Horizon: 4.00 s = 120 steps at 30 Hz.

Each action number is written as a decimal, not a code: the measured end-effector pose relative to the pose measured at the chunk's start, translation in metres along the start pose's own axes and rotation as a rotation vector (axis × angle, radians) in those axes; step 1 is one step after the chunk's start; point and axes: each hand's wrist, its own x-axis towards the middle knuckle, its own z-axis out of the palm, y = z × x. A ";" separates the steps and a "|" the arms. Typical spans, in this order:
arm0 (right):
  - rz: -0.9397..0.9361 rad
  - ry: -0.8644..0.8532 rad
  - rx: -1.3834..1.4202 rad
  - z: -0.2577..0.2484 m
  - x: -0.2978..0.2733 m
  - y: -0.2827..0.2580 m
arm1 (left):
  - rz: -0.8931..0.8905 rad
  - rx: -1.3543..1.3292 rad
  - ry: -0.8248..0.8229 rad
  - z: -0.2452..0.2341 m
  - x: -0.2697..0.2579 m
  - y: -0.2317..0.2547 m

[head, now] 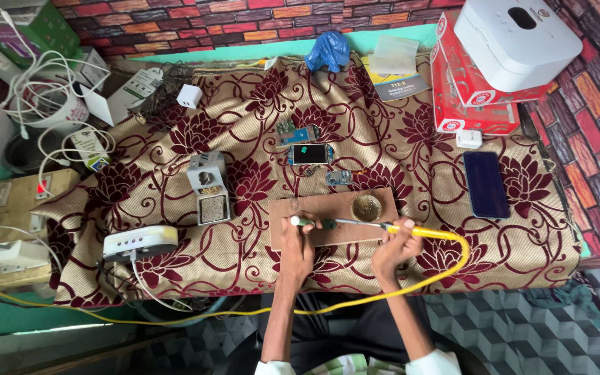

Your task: The person is soldering a small green circuit board. They use a soldering iron in their right hand and a solder wire in their left hand to apply solder to the board's components. The person repeatedly dips the soldering iron into a small container, likely containing flux or cleaning solution, during the process.

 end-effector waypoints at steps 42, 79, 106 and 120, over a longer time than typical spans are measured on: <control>-0.423 -0.444 -0.514 0.028 0.020 -0.043 | 0.010 -0.008 0.053 -0.007 0.008 0.015; -0.403 -0.510 -0.553 0.022 -0.003 -0.064 | 0.026 0.064 0.056 -0.009 0.008 0.015; -0.281 -0.092 -0.087 -0.030 0.028 -0.008 | 0.012 0.082 0.106 -0.006 0.009 0.018; -0.152 -0.135 -0.170 -0.013 0.029 -0.018 | -0.016 0.149 0.138 -0.008 0.008 0.012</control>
